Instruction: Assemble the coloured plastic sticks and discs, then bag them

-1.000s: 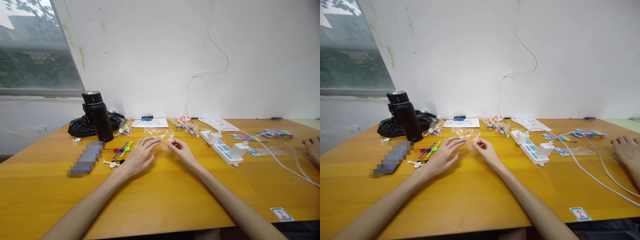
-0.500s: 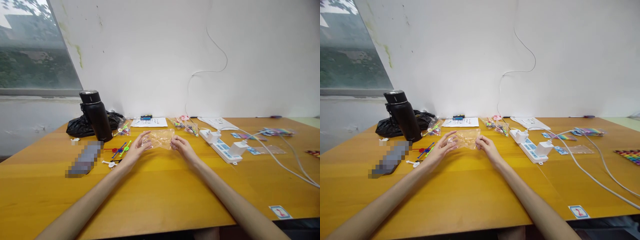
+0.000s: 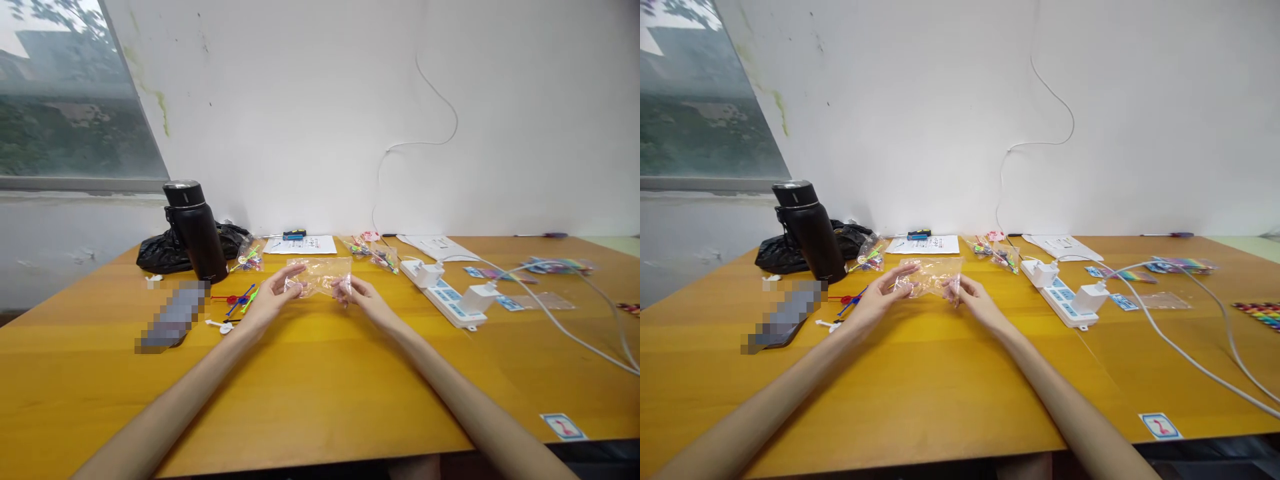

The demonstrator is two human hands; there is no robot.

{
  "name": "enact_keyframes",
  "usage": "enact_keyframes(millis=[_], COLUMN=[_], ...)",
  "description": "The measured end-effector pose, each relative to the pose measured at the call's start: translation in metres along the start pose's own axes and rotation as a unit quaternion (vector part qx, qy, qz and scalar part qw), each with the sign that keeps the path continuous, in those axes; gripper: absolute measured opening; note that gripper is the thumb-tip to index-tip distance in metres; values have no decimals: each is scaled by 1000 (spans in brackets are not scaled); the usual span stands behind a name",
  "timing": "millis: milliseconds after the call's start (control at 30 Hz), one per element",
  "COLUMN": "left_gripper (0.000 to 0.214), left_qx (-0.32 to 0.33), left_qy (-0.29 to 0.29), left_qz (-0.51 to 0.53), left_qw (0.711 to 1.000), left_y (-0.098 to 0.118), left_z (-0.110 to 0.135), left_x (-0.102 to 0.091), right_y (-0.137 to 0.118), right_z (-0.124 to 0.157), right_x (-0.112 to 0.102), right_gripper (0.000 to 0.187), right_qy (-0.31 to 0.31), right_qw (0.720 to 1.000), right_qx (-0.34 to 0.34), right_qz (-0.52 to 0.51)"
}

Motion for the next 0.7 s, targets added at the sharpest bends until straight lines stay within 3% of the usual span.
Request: enact_keyframes(millis=[133,267,500,700], left_gripper=[48,51,68,72], left_qx=[8,6,-15,15], left_qy=[-12,-27,-61,-46], left_qz=[-31,-37,-34,-43], left_qw=[999,999,997,998], left_y=[3,3,5,11], left_z=[1,2,3,1], left_x=[2,4,2,-5], right_y=[-2,0,-10,-15], right_z=[0,1,2,2], right_x=[-3,-7,-11,-15], right_gripper=[41,40,47,55], right_qy=[-15,-16,-13,-23], right_qw=[999,999,998,997], right_qx=[-17,11,27,33], right_qz=[40,50,62,62])
Point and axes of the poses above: each hand's wrist, its own z-axis away from the middle knuckle, its own x-axis out of the palm, y = z × x, the point moved 4 cm from there along -z, towards the middle knuckle, and after that the axes turned 10 degrees about -x, right-handed, at the moved point
